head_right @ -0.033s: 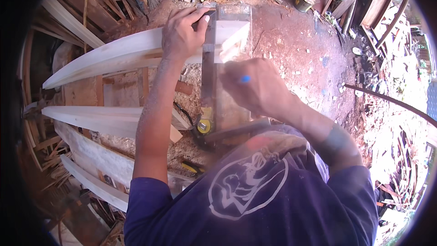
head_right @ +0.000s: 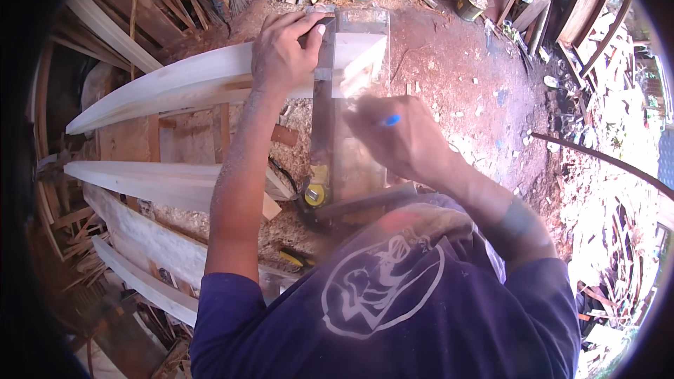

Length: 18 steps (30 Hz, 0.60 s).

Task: The person marks straight lines on wooden beams using a square and a pen, then uses a tape measure to mark specific measurements on another board.

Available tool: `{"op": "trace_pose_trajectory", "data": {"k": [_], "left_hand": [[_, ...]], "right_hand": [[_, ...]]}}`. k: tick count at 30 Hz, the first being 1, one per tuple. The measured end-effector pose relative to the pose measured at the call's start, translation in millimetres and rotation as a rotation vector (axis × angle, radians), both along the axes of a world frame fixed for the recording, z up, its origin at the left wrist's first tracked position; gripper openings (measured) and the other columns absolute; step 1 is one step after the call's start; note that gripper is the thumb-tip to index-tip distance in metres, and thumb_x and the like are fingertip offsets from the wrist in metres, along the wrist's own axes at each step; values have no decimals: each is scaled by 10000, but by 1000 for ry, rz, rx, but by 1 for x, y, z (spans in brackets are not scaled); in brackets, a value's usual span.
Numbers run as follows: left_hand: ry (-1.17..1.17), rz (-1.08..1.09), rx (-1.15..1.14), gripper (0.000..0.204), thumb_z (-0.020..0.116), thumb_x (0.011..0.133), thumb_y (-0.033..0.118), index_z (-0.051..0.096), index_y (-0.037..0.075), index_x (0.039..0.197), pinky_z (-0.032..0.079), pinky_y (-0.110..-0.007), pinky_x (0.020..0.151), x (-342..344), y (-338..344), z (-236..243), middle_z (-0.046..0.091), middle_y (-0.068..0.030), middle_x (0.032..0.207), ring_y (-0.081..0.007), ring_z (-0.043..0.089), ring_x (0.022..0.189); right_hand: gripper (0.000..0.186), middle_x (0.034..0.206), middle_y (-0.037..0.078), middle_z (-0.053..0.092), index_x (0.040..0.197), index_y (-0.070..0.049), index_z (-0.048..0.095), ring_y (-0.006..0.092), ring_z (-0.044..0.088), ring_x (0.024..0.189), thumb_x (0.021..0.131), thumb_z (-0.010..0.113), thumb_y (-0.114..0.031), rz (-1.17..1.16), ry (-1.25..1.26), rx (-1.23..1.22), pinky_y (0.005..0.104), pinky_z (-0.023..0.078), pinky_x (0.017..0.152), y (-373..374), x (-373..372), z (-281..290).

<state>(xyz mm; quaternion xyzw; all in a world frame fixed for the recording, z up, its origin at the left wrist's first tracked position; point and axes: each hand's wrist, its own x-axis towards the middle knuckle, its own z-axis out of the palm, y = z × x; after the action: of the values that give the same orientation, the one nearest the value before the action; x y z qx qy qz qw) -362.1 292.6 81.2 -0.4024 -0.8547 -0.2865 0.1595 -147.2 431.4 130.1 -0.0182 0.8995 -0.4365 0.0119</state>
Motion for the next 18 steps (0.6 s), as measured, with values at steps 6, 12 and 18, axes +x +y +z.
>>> {"op": "trace_pose_trajectory", "data": {"k": [6, 12, 18], "left_hand": [[-28, 13, -10, 246, 714, 926, 233, 792, 174, 1152, 551, -409, 944, 6, 7, 5, 762, -72, 1114, -314, 666, 1063], [-105, 56, 40, 271, 745, 908, 118, 779, 153, 1175, 527, -406, 962, 39, 3, 49, 746, -76, 1113, -309, 638, 1088], [-366, 199, 348, 236, 751, 974, 178, 759, 83, 1190, 482, -315, 994, 99, 11, 105, 705, -92, 1149, -178, 644, 1107]], "right_hand": [[340, 859, 110, 710, 1046, 23, 700, 203, 645, 753, 1070, 488, -241, -253, -441, -381, 363, 531, 723, 10, 31, -50], [480, 796, 13, 629, 1239, -53, 672, 59, 393, 573, 1107, 496, -480, -41, -572, -624, 258, 391, 558, -7, 8, -34], [311, 795, 49, 659, 1186, 17, 690, 120, 642, 707, 1056, 630, -259, 200, -560, -1059, 273, 506, 632, 29, 23, 5]]}}
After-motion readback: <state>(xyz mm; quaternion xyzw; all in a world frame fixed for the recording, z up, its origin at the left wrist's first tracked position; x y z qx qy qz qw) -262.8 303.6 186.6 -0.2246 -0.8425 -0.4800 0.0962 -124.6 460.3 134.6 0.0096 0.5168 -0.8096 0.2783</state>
